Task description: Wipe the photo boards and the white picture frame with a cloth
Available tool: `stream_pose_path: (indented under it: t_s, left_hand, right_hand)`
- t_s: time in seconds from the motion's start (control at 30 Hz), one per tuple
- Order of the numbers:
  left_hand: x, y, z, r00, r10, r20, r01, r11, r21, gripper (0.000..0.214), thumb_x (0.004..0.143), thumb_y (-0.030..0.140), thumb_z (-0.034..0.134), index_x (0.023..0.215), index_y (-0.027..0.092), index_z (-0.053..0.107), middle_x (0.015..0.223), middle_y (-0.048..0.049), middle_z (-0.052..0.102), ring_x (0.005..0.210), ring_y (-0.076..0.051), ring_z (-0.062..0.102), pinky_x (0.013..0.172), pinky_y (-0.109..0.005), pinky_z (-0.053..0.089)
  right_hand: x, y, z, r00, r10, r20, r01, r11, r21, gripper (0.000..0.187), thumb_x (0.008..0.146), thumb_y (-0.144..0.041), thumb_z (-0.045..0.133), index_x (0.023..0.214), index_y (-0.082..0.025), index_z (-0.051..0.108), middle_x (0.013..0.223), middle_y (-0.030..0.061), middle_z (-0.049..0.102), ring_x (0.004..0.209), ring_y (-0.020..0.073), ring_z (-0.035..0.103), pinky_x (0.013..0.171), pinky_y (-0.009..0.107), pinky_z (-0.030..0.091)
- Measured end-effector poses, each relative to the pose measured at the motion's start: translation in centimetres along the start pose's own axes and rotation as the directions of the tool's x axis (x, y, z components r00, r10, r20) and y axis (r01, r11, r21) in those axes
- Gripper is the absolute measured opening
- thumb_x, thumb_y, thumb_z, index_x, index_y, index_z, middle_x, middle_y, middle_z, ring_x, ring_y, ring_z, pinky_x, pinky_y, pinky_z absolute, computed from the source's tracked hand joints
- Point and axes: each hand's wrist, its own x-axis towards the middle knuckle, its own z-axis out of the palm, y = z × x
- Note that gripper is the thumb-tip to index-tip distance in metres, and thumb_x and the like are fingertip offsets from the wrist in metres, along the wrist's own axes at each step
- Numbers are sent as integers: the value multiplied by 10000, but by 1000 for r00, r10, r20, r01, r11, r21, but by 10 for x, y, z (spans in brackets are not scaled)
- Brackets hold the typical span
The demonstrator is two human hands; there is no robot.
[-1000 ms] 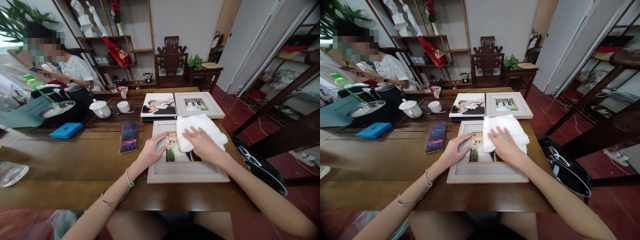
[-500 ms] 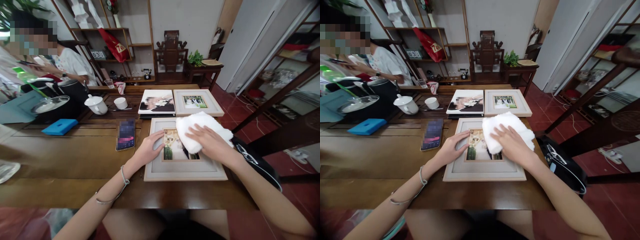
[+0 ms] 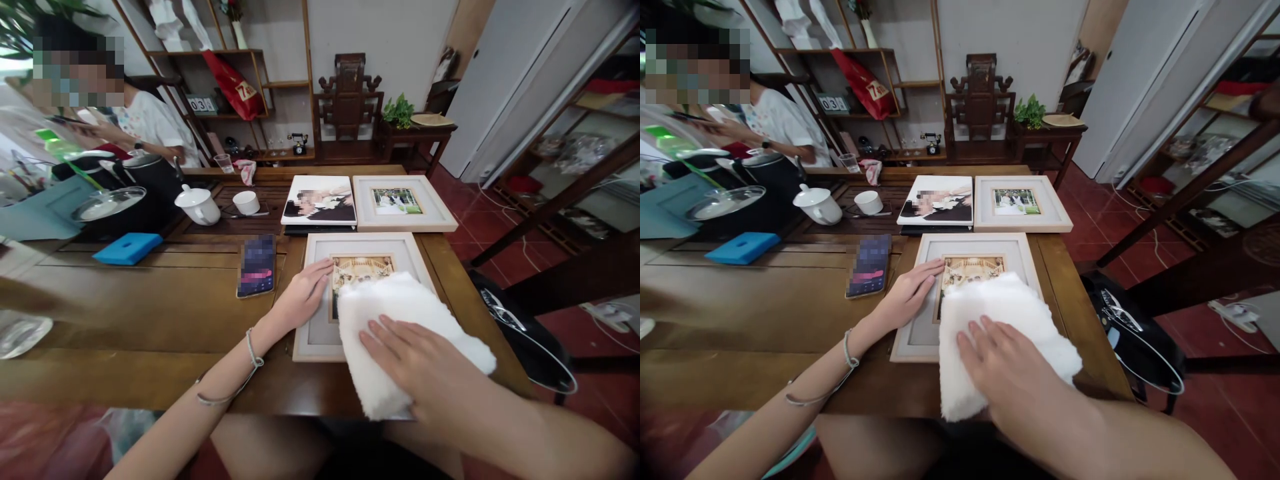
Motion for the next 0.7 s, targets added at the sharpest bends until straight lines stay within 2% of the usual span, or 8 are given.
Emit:
stream_pose_path:
  t_s: [0.1, 0.2, 0.33, 0.43, 0.53, 0.63, 0.7]
  left_hand:
    - [0, 1, -1, 1000, -13, -5, 12, 1000, -21, 403, 1011, 306, 374, 1240, 146, 664, 1375, -111, 623, 1331, -241, 543, 1177, -462, 394]
    - [0, 2, -1, 999, -32, 2, 32, 999, -28, 415, 1010, 316, 372, 1245, 132, 661, 1376, -118, 621, 1331, -246, 542, 1181, -453, 387]
    - [0, 2, 0, 999, -40, 1, 40, 999, -23, 438, 1016, 323, 347, 1242, 113, 659, 1376, -134, 619, 1332, -248, 541, 1179, -459, 386]
    - [0, 3, 0, 1000, -26, -13, 26, 999, -40, 448, 1020, 310, 329, 1246, 95, 650, 1367, -147, 623, 1325, -240, 548, 1171, -451, 396]
    - [0, 5, 0, 999, -47, -22, 46, 998, -44, 447, 1016, 304, 333, 1270, 88, 630, 1368, -155, 621, 1322, -239, 550, 1166, -445, 402]
    - [0, 5, -1, 997, -69, -30, 68, 997, -47, 441, 1018, 307, 326, 1260, 115, 640, 1362, -140, 628, 1319, -234, 554, 1157, -446, 414]
    - [0, 5, 0, 998, -58, -25, 57, 997, -57, 450, 1023, 310, 311, 1252, 120, 648, 1363, -133, 629, 1324, -230, 548, 1160, -445, 411]
  right_hand:
    - [1, 22, -4, 989, 149, 11, -148, 988, -37, 764, 595, -21, 497, 1351, -100, 570, 1362, 179, 609, 1264, 321, 561, 1025, 464, 484]
    - [14, 40, -4, 956, 293, 18, -288, 947, -146, 694, 632, -11, 511, 1321, -57, 587, 1352, 215, 605, 1295, 366, 523, 1045, 500, 452]
    - [44, 35, 1, 940, 341, 22, -326, 914, -242, 613, 711, -83, 587, 1319, -3, 572, 1355, 273, 579, 1310, 391, 499, 1049, 489, 434]
    - [67, 10, 7, 960, 280, 11, -267, 926, -267, 611, 737, -217, 674, 1288, 32, 587, 1318, 321, 582, 1281, 410, 523, 1034, 476, 441]
    - [78, -21, 10, 991, 134, -25, -135, 958, -254, 603, 766, -250, 651, 1267, 79, 588, 1269, 351, 598, 1222, 413, 572, 1004, 461, 464]
    - [72, -43, 9, 997, -20, -72, 1, 967, -254, 570, 795, -221, 579, 1253, 119, 577, 1238, 374, 602, 1171, 416, 607, 972, 468, 484]
    - [60, -46, 5, 990, -117, -79, 95, 964, -247, 565, 792, -211, 568, 1256, 111, 579, 1246, 363, 602, 1160, 409, 615, 953, 461, 499]
